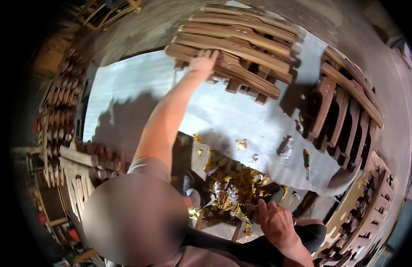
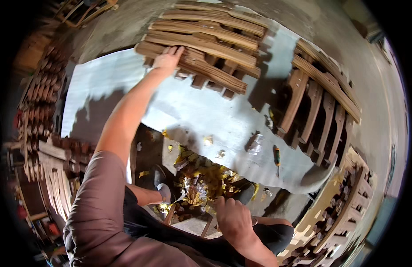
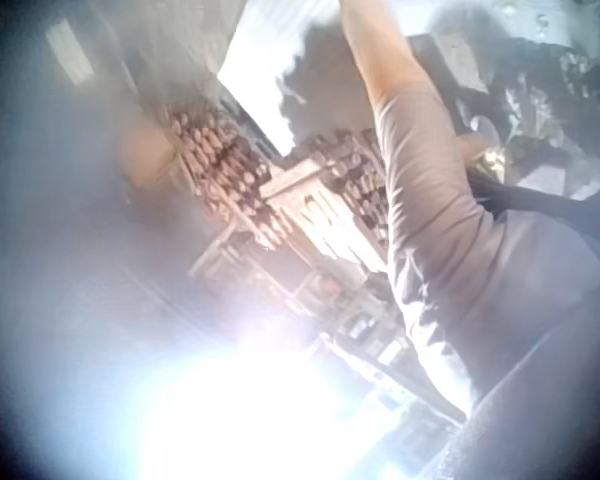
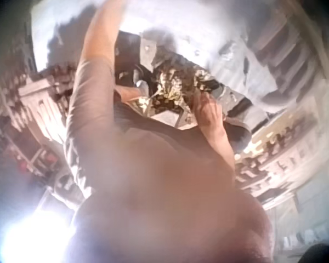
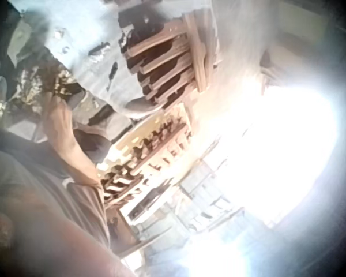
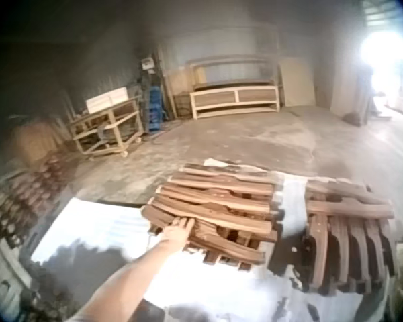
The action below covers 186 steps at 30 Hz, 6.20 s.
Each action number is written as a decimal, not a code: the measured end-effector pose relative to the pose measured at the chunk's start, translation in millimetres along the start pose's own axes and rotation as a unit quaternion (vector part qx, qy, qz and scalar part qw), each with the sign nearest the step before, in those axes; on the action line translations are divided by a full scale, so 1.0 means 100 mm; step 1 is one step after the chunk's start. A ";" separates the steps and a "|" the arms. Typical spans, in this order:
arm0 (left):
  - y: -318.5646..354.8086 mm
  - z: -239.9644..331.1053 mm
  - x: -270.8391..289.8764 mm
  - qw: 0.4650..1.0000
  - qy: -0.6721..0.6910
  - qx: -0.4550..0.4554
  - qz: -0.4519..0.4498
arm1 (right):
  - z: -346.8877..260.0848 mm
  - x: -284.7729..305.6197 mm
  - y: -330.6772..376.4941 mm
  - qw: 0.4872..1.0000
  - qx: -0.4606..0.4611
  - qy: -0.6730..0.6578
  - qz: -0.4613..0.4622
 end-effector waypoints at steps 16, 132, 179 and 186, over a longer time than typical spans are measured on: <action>3.54 -2.17 1.94 0.896 0.052 0.388 0.209 | -0.13 -0.42 0.07 0.995 0.027 0.089 -0.046; 3.69 0.74 2.65 0.834 0.457 -0.047 0.305 | -1.31 1.03 0.53 0.837 0.015 -0.328 0.437; 3.59 -0.49 2.44 0.344 0.867 0.160 0.323 | -0.18 -0.20 0.84 0.944 -0.220 0.015 0.245; 3.47 -0.52 2.02 -0.055 0.983 0.056 0.166 | -0.83 0.10 0.71 0.949 -0.058 -0.176 0.253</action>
Point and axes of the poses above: each hand's wrist, its own y-axis away from the middle knuckle, its own x-axis out of the back of the hand, z = x × y, the point moved 5 cm from there along -y, towards the middle knuckle, and after that the axes turned 5 degrees about z, right-handed, at the moved point
